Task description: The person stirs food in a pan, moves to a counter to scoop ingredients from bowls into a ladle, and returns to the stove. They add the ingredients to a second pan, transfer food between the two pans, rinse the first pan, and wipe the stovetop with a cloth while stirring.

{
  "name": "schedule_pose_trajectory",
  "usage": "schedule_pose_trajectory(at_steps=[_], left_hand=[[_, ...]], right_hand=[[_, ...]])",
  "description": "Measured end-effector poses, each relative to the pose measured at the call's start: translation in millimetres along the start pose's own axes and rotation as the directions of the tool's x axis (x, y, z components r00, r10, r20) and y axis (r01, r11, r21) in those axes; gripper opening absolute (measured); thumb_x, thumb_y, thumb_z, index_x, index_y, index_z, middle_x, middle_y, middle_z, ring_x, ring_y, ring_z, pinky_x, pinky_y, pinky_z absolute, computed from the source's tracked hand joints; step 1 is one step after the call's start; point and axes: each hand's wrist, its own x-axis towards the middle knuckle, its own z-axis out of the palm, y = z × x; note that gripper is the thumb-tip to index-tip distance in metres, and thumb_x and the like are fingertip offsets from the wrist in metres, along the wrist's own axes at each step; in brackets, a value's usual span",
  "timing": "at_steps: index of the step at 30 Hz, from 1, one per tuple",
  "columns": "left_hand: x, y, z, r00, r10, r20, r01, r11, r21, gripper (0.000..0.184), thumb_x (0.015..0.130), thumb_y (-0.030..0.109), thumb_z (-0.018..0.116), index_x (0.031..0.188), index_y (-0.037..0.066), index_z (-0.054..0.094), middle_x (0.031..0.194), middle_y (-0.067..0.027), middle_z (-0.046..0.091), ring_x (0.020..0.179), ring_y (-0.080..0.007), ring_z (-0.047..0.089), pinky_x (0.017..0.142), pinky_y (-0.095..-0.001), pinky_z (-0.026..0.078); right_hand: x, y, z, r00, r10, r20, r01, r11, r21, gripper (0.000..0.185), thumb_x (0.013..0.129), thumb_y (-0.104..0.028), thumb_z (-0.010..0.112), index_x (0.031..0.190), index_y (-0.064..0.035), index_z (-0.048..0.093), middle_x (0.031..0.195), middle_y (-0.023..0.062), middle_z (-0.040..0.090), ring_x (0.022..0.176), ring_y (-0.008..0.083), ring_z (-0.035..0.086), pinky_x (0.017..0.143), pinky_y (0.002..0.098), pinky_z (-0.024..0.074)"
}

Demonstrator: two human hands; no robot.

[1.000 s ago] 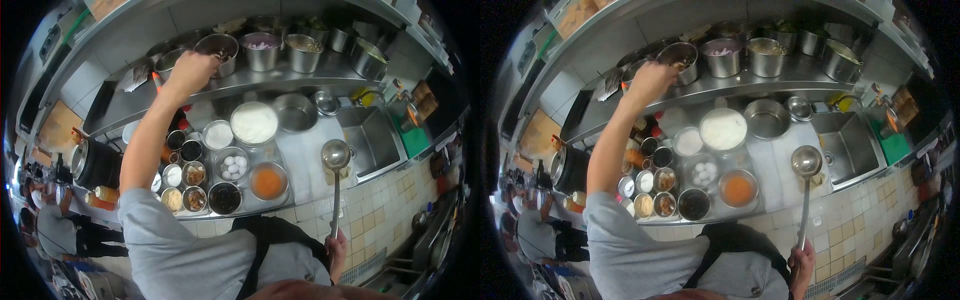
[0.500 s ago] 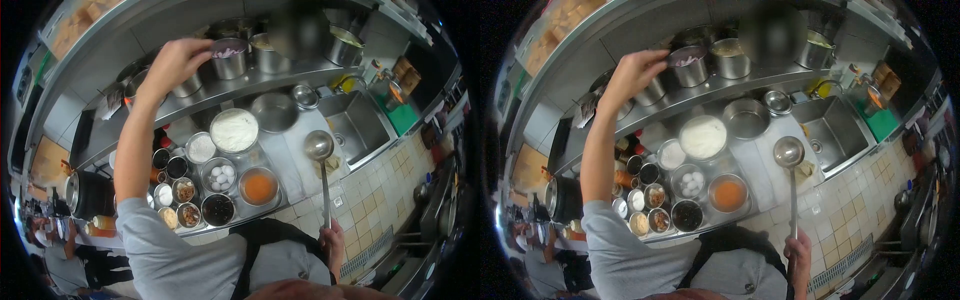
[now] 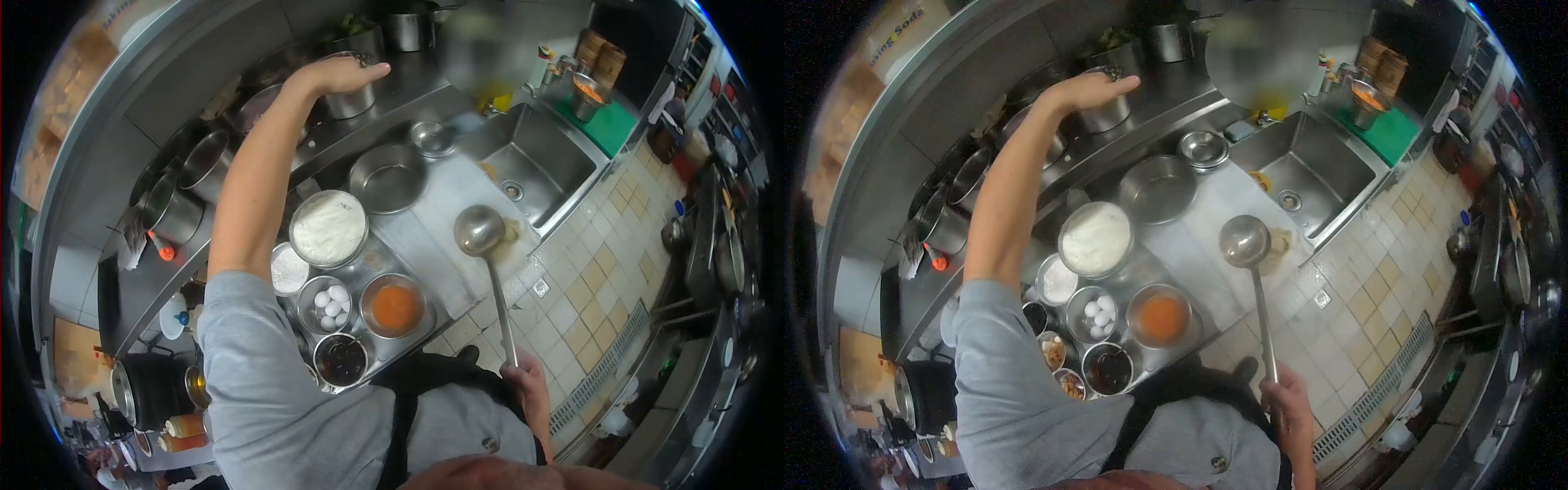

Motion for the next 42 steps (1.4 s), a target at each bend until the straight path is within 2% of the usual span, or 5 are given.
schedule_pose_trajectory(at_steps=[13, 19, 33, 38, 42], left_hand=[[0, 4, -2, 0.996, -0.027, 0.088, 0.028, 1.000, -0.013, 0.097, 0.091, 0.075, 0.048, 0.136, -0.011, 0.054, 0.143, -0.0296, 0.051, 0.135, -0.0338, 0.049, 0.112, -0.0392, 0.036], [9, -6, 8, 0.998, -0.058, 0.025, 0.060, 0.997, -0.055, 0.086, 0.093, 0.070, 0.051, 0.092, -0.014, 0.068, 0.090, -0.0191, 0.067, 0.088, -0.0226, 0.061, 0.085, -0.0355, 0.047], [11, -11, -4, 0.974, -0.218, 0.063, 0.227, 0.931, -0.285, 0.110, 0.088, 0.082, 0.039, 0.153, -0.007, 0.030, 0.158, -0.0321, 0.028, 0.150, -0.0424, 0.021, 0.121, -0.0542, 0.016], [52, -56, -4, 0.957, -0.210, -0.202, 0.146, 0.945, -0.294, 0.064, 0.101, 0.057, 0.039, 0.078, 0.002, 0.064, 0.067, -0.0028, 0.054, 0.060, -0.0173, 0.044, 0.062, -0.0354, 0.037], [-15, 15, -15, 0.904, -0.139, -0.404, 0.020, 0.958, -0.285, 0.051, 0.096, 0.055, 0.051, 0.099, 0.007, 0.066, 0.098, -0.0137, 0.059, 0.081, -0.0280, 0.059, 0.081, -0.0441, 0.044]], right_hand=[[32, 38, -51, 0.990, 0.052, 0.129, -0.056, 0.998, 0.031, 0.052, 0.084, -0.021, 0.071, 0.131, -0.0010, 0.059, 0.086, 0.0008, 0.060, 0.071, 0.0108, 0.058, 0.058, 0.0256, 0.0466], [31, 42, -58, 0.988, 0.039, 0.151, -0.046, 0.998, 0.042, 0.060, 0.083, -0.027, 0.076, 0.134, -0.0018, 0.057, 0.099, 0.0018, 0.063, 0.085, 0.0124, 0.061, 0.069, 0.0278, 0.0507], [27, -9, -43, 0.993, 0.069, 0.093, -0.074, 0.996, 0.051, 0.062, 0.077, -0.009, 0.064, 0.137, 0.0019, 0.055, 0.071, -0.0016, 0.055, 0.051, 0.0059, 0.048, 0.045, 0.0215, 0.0363], [31, -10, -48, 0.978, 0.081, 0.195, -0.111, 0.983, 0.149, 0.068, 0.077, -0.019, 0.068, 0.139, 0.0030, 0.052, 0.071, -0.0004, 0.055, 0.047, 0.0066, 0.047, 0.043, 0.0218, 0.0365], [27, -27, -36, 0.988, 0.095, 0.120, -0.101, 0.994, 0.047, 0.066, 0.078, -0.020, 0.069, 0.139, 0.0027, 0.052, 0.068, -0.0007, 0.054, 0.046, 0.0073, 0.047, 0.042, 0.0215, 0.0360]])
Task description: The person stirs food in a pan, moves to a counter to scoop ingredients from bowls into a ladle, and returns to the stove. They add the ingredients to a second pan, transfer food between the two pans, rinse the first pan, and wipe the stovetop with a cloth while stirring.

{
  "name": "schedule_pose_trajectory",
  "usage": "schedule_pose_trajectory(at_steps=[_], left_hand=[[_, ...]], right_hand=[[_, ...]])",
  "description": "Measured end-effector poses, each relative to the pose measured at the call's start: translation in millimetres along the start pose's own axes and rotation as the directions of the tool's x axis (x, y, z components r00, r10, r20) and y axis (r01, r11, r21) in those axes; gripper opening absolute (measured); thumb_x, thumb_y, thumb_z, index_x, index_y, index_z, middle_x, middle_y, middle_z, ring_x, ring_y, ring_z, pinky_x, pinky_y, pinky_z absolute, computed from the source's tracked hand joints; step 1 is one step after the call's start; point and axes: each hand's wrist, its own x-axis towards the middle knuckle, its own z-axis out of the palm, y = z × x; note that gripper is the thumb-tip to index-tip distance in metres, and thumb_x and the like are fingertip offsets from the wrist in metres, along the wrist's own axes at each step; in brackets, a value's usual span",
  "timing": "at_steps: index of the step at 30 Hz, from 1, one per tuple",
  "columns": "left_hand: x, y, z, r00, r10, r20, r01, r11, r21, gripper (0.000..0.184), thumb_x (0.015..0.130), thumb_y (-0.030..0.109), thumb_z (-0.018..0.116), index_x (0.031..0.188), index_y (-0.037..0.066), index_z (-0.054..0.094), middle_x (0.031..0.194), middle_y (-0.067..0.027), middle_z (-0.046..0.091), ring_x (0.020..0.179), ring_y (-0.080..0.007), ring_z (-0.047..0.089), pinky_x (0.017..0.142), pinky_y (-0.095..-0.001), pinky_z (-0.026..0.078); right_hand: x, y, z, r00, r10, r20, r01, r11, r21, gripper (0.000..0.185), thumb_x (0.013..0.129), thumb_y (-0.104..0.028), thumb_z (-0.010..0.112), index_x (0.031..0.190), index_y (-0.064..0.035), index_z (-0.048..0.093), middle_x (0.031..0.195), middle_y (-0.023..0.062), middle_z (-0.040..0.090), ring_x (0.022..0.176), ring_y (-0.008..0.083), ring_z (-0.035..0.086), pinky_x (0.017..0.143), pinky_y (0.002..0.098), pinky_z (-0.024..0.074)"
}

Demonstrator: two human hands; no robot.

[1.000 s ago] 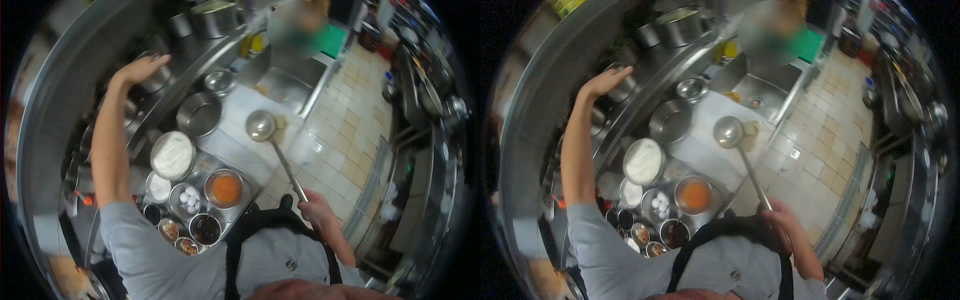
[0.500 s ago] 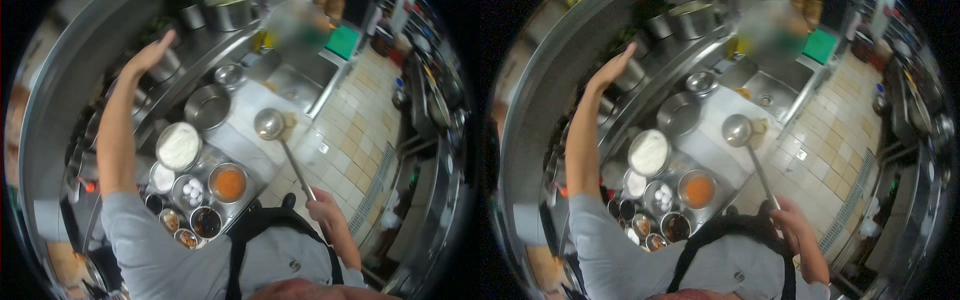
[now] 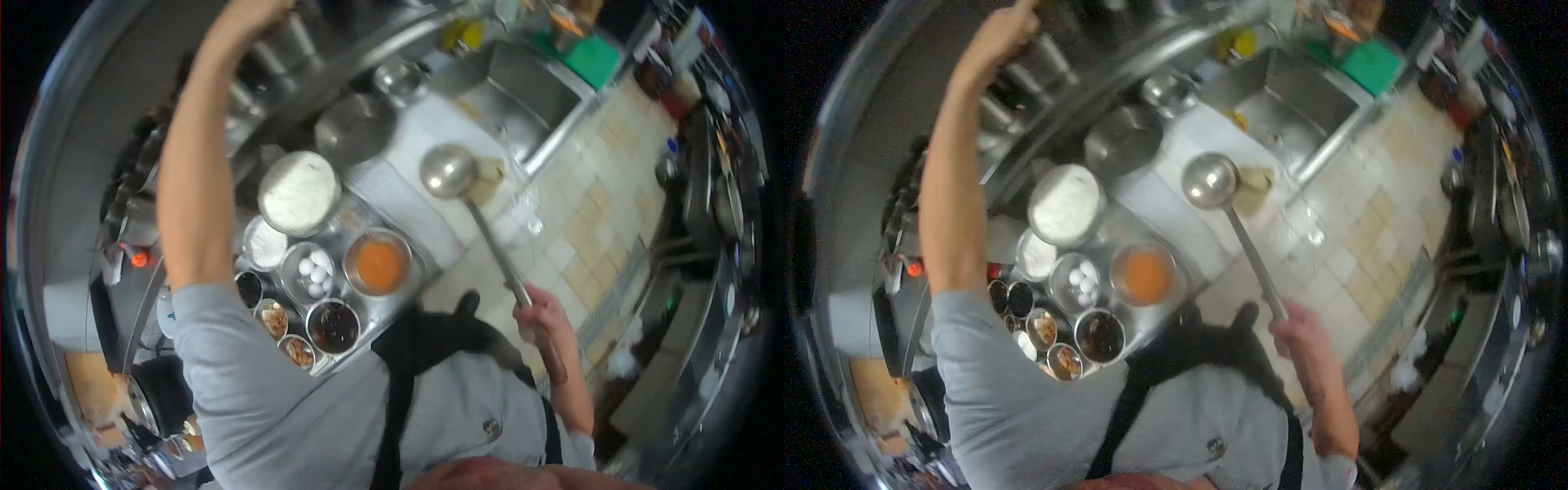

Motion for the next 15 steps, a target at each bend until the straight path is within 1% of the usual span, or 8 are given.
schedule_pose_trajectory(at_steps=[1, 2, 4, 6, 7, 8, 9, 15], left_hand=[[-36, 46, -1, 0.947, -0.289, 0.138, 0.299, 0.952, -0.064, 0.051, 0.092, 0.053, 0.062, 0.120, 0.011, 0.070, 0.129, -0.0250, 0.064, 0.100, -0.0397, 0.072, 0.102, -0.0522, 0.050], [-41, 34, 28, 0.932, -0.298, 0.208, 0.315, 0.947, -0.056, 0.051, 0.092, 0.053, 0.062, 0.120, 0.011, 0.070, 0.129, -0.0250, 0.064, 0.100, -0.0397, 0.072, 0.102, -0.0522, 0.050], [-44, -5, 77, 0.938, 0.174, 0.299, -0.172, 0.985, -0.036, 0.068, 0.099, 0.062, 0.041, 0.082, 0.001, 0.068, 0.066, -0.0058, 0.056, 0.062, -0.0197, 0.050, 0.063, -0.0375, 0.042], [-90, 20, 119, 0.831, 0.174, 0.529, -0.190, 0.982, -0.026, 0.083, 0.097, 0.070, 0.037, 0.080, -0.004, 0.071, 0.075, -0.0181, 0.067, 0.072, -0.0292, 0.062, 0.073, -0.0426, 0.048], [-106, 8, 165, 0.916, 0.061, 0.397, -0.082, 0.996, 0.038, 0.084, 0.100, 0.065, 0.033, 0.085, -0.008, 0.071, 0.088, -0.0264, 0.071, 0.087, -0.0380, 0.068, 0.084, -0.0460, 0.050], [-121, 15, 181, 0.861, 0.005, 0.508, -0.057, 0.995, 0.086, 0.076, 0.102, 0.055, 0.030, 0.098, -0.009, 0.071, 0.106, -0.0352, 0.066, 0.107, -0.0483, 0.063, 0.100, -0.0505, 0.046], [-134, 5, 212, 0.878, 0.003, 0.479, -0.038, 0.997, 0.064, 0.075, 0.103, 0.053, 0.030, 0.099, -0.010, 0.071, 0.106, -0.0359, 0.065, 0.108, -0.0488, 0.063, 0.102, -0.0499, 0.045], [-169, -47, 298, 0.790, 0.060, 0.610, -0.025, 0.998, -0.065, 0.039, 0.094, 0.031, 0.054, 0.100, -0.002, 0.074, 0.103, -0.0290, 0.069, 0.099, -0.0438, 0.067, 0.092, -0.0484, 0.051]], right_hand=[[-4, 0, 2, 1.000, 0.012, -0.018, -0.012, 1.000, -0.015, 0.066, 0.079, -0.021, 0.070, 0.138, 0.0025, 0.052, 0.067, -0.0009, 0.054, 0.045, 0.0075, 0.047, 0.041, 0.0215, 0.0361], [-6, 0, 5, 1.000, 0.029, -0.001, -0.029, 1.000, -0.005, 0.065, 0.079, -0.020, 0.069, 0.138, 0.0026, 0.053, 0.067, -0.0008, 0.054, 0.045, 0.0077, 0.048, 0.041, 0.0216, 0.0362], [-4, -2, 9, 0.998, 0.035, 0.054, -0.038, 0.998, 0.040, 0.062, 0.080, -0.017, 0.067, 0.137, 0.0035, 0.053, 0.067, -0.0001, 0.055, 0.044, 0.0085, 0.049, 0.041, 0.0217, 0.0368], [-3, 1, 10, 0.996, 0.044, 0.073, -0.047, 0.998, 0.032, 0.062, 0.080, -0.017, 0.067, 0.137, 0.0039, 0.053, 0.067, 0.0001, 0.055, 0.044, 0.0088, 0.049, 0.041, 0.0215, 0.0372], [-2, 0, 10, 0.994, 0.045, 0.095, -0.047, 0.999, 0.021, 0.062, 0.080, -0.016, 0.067, 0.137, 0.0042, 0.053, 0.067, 0.0004, 0.055, 0.044, 0.0090, 0.050, 0.041, 0.0213, 0.0376], [-1, 1, 12, 0.994, 0.045, 0.099, -0.047, 0.999, 0.018, 0.062, 0.080, -0.016, 0.067, 0.137, 0.0042, 0.053, 0.067, 0.0004, 0.055, 0.044, 0.0090, 0.050, 0.041, 0.0213, 0.0376], [-2, 1, 14, 0.994, 0.058, 0.091, -0.060, 0.998, 0.023, 0.062, 0.080, -0.015, 0.067, 0.137, 0.0042, 0.053, 0.067, 0.0006, 0.056, 0.044, 0.0092, 0.050, 0.041, 0.0211, 0.0383], [-7, 3, 19, 0.990, 0.100, 0.103, -0.104, 0.994, 0.030, 0.064, 0.078, -0.015, 0.066, 0.138, 0.0041, 0.053, 0.068, 0.0005, 0.056, 0.045, 0.0090, 0.049, 0.042, 0.0217, 0.0386]])
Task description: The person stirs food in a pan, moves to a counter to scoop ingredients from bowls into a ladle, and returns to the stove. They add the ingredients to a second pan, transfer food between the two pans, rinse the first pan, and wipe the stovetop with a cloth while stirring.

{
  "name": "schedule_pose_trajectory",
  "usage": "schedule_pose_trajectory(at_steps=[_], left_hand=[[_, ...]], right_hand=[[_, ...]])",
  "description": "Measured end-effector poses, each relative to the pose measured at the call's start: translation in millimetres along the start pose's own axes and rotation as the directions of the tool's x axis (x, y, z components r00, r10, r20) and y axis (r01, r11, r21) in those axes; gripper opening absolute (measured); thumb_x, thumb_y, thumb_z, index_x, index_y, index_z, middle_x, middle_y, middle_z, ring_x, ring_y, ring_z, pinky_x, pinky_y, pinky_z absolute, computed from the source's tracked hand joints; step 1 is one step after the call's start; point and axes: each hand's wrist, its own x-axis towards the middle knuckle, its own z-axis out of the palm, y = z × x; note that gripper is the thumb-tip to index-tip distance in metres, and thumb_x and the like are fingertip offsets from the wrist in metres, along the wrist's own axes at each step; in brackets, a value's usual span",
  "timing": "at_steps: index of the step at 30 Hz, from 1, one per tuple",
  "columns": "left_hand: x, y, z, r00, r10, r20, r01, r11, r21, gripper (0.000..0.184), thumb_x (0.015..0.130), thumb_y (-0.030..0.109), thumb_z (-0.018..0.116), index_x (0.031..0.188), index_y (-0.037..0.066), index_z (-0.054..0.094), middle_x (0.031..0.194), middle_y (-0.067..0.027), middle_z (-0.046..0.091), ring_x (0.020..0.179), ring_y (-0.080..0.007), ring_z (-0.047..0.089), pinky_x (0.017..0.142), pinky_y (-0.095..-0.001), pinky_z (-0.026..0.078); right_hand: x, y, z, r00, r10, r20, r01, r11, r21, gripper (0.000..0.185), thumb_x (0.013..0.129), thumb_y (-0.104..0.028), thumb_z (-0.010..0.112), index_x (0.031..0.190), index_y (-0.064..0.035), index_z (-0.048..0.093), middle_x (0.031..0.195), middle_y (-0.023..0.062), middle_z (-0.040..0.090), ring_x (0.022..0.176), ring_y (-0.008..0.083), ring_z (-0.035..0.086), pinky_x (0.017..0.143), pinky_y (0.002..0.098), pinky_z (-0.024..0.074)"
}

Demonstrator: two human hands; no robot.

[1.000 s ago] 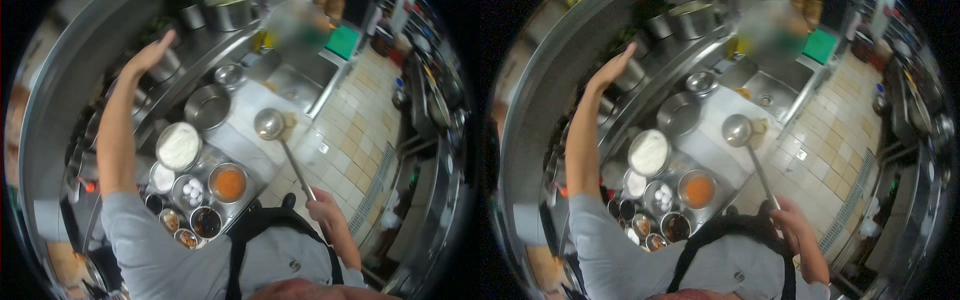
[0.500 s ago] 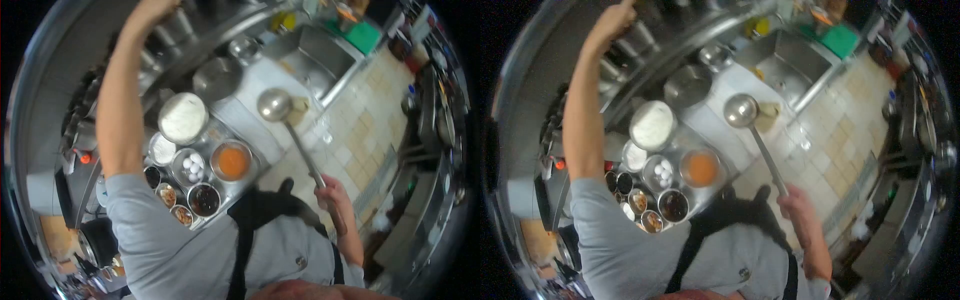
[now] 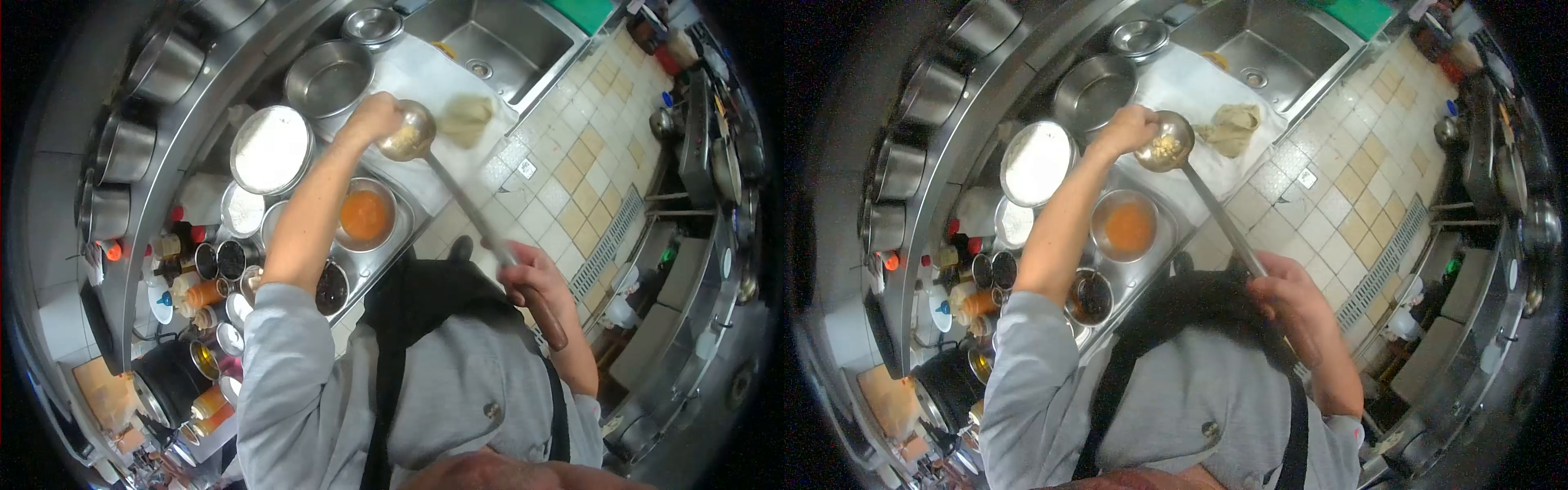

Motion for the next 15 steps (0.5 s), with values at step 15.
schedule_pose_trajectory(at_steps=[15], left_hand=[[-157, 33, -310, 0.596, 0.047, -0.801, 0.356, 0.879, 0.317, 0.028, 0.087, 0.030, 0.067, 0.105, 0.010, 0.076, 0.102, -0.0143, 0.075, 0.091, -0.0342, 0.072, 0.084, -0.0459, 0.057]], right_hand=[[35, 31, -35, 0.995, -0.085, 0.058, 0.100, 0.933, -0.346, 0.070, 0.081, -0.032, 0.069, 0.139, 0.0024, 0.054, 0.081, -0.0013, 0.058, 0.074, 0.0071, 0.053, 0.068, 0.0201, 0.0389]])
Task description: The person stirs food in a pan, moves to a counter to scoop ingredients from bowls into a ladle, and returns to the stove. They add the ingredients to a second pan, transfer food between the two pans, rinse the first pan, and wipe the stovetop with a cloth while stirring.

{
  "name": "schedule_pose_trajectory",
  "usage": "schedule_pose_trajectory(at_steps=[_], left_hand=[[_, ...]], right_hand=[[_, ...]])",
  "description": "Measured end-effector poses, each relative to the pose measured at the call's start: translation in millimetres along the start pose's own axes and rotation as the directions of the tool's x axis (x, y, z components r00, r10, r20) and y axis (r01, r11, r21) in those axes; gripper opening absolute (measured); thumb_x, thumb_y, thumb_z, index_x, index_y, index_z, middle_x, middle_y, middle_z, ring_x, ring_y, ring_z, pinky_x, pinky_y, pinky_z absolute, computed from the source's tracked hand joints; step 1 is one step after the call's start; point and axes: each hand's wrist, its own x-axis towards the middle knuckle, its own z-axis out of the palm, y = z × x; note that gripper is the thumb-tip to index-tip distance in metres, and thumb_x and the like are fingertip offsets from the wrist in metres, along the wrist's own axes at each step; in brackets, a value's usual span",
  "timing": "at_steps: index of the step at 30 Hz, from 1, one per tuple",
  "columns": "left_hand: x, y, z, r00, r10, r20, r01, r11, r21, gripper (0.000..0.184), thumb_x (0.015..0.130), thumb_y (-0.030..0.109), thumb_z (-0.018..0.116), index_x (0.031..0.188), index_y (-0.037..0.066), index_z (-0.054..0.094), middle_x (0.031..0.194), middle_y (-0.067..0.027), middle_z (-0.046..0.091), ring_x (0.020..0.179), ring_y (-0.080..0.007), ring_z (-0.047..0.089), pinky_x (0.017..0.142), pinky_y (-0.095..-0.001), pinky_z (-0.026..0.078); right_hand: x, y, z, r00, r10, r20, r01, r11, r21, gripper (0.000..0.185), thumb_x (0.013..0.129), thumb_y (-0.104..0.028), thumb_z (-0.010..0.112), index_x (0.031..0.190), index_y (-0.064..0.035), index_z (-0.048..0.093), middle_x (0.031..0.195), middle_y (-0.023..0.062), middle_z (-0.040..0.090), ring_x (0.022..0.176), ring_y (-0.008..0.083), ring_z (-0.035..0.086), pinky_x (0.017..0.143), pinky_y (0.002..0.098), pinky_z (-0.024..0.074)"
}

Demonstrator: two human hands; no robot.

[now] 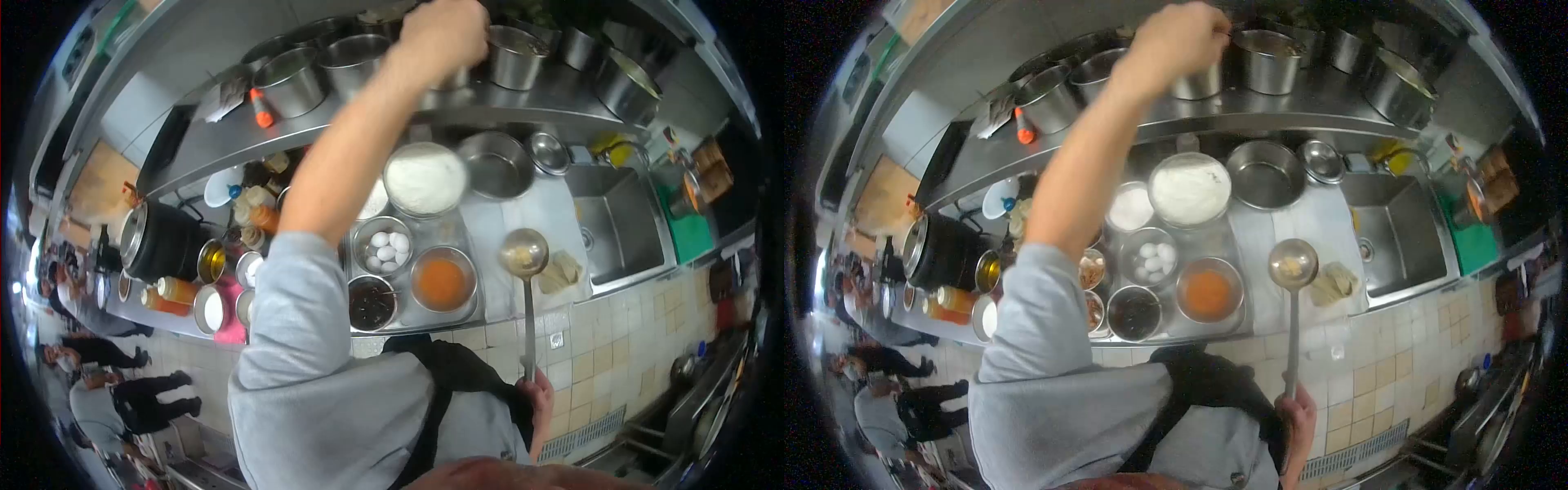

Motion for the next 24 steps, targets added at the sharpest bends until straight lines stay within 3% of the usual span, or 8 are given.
schedule_pose_trajectory(at_steps=[1, 2, 4, 6, 10, 13, 16, 24], left_hand=[[6, 12, -44, 0.953, -0.176, 0.245, 0.162, 0.984, 0.077, 0.033, 0.092, 0.028, 0.061, 0.103, -0.001, 0.074, 0.110, -0.0260, 0.070, 0.100, -0.0348, 0.072, 0.087, -0.0445, 0.057], [10, 2, -50, 0.951, -0.155, 0.268, 0.118, 0.982, 0.150, 0.030, 0.090, 0.022, 0.061, 0.097, -0.005, 0.074, 0.104, -0.0277, 0.070, 0.097, -0.0346, 0.072, 0.084, -0.0437, 0.057], [64, -74, 16, 0.878, -0.154, 0.453, 0.005, 0.950, 0.313, 0.037, 0.081, 0.041, 0.073, 0.098, 0.008, 0.077, 0.093, -0.0138, 0.075, 0.083, -0.0300, 0.072, 0.077, -0.0435, 0.056], [72, -72, 17, 0.744, -0.202, 0.637, 0.026, 0.961, 0.274, 0.042, 0.075, 0.046, 0.077, 0.090, 0.007, 0.078, 0.082, -0.0129, 0.073, 0.074, -0.0265, 0.068, 0.068, -0.0414, 0.053], [74, -80, 37, 0.811, 0.011, 0.585, -0.254, 0.907, 0.336, 0.027, 0.080, 0.021, 0.067, 0.099, 0.003, 0.075, 0.095, -0.0173, 0.074, 0.085, -0.0284, 0.072, 0.073, -0.0420, 0.057], [82, -80, 37, 0.816, -0.014, 0.578, -0.124, 0.972, 0.199, 0.034, 0.081, 0.034, 0.074, 0.098, 0.004, 0.075, 0.089, -0.0141, 0.073, 0.075, -0.0267, 0.069, 0.066, -0.0414, 0.054], [76, -51, 15, 0.731, -0.236, 0.640, -0.021, 0.930, 0.367, 0.045, 0.082, 0.038, 0.073, 0.116, 0.009, 0.070, 0.092, -0.0127, 0.072, 0.072, -0.0235, 0.067, 0.065, -0.0369, 0.054], [81, -60, 34, 0.569, -0.168, 0.805, 0.035, 0.983, 0.181, 0.050, 0.081, 0.035, 0.070, 0.125, 0.012, 0.067, 0.103, -0.0100, 0.072, 0.082, -0.0217, 0.068, 0.071, -0.0347, 0.056]], right_hand=[[2, 1, -1, 1.000, -0.005, 0.010, 0.005, 1.000, -0.012, 0.070, 0.081, -0.032, 0.069, 0.139, 0.0024, 0.054, 0.081, -0.0013, 0.058, 0.074, 0.0071, 0.053, 0.068, 0.0201, 0.0389], [2, 2, 0, 1.000, -0.015, 0.012, 0.015, 1.000, 0.008, 0.069, 0.080, -0.032, 0.069, 0.139, 0.0025, 0.054, 0.081, -0.0012, 0.058, 0.074, 0.0069, 0.052, 0.068, 0.0197, 0.0382], [-2, 1, 2, 0.999, -0.031, -0.015, 0.031, 0.999, 0.039, 0.069, 0.080, -0.032, 0.068, 0.139, 0.0025, 0.054, 0.081, -0.0012, 0.058, 0.073, 0.0067, 0.051, 0.067, 0.0193, 0.0375], [-7, -8, 12, 0.999, -0.025, -0.039, 0.026, 0.999, 0.029, 0.071, 0.080, -0.035, 0.069, 0.138, 0.0025, 0.054, 0.080, -0.0013, 0.058, 0.071, 0.0065, 0.049, 0.065, 0.0187, 0.0355], [-10, -16, 25, 0.994, -0.054, -0.098, 0.066, 0.991, 0.120, 0.061, 0.079, -0.023, 0.067, 0.132, 0.0063, 0.056, 0.075, -0.0016, 0.053, 0.063, 0.0069, 0.046, 0.056, 0.0214, 0.0326], [-5, -9, 24, 0.994, -0.052, -0.098, 0.069, 0.982, 0.177, 0.060, 0.080, -0.022, 0.066, 0.132, 0.0062, 0.055, 0.076, -0.0016, 0.053, 0.063, 0.0069, 0.046, 0.056, 0.0213, 0.0333], [-8, -7, 26, 0.994, -0.046, -0.101, 0.064, 0.981, 0.183, 0.058, 0.081, -0.020, 0.064, 0.132, 0.0065, 0.055, 0.075, -0.0013, 0.053, 0.063, 0.0072, 0.047, 0.055, 0.0212, 0.0341], [-7, -9, 32, 0.992, -0.033, -0.122, 0.046, 0.993, 0.110, 0.051, 0.085, -0.016, 0.056, 0.131, 0.0066, 0.055, 0.074, -0.0010, 0.052, 0.060, 0.0070, 0.046, 0.053, 0.0209, 0.0356]])
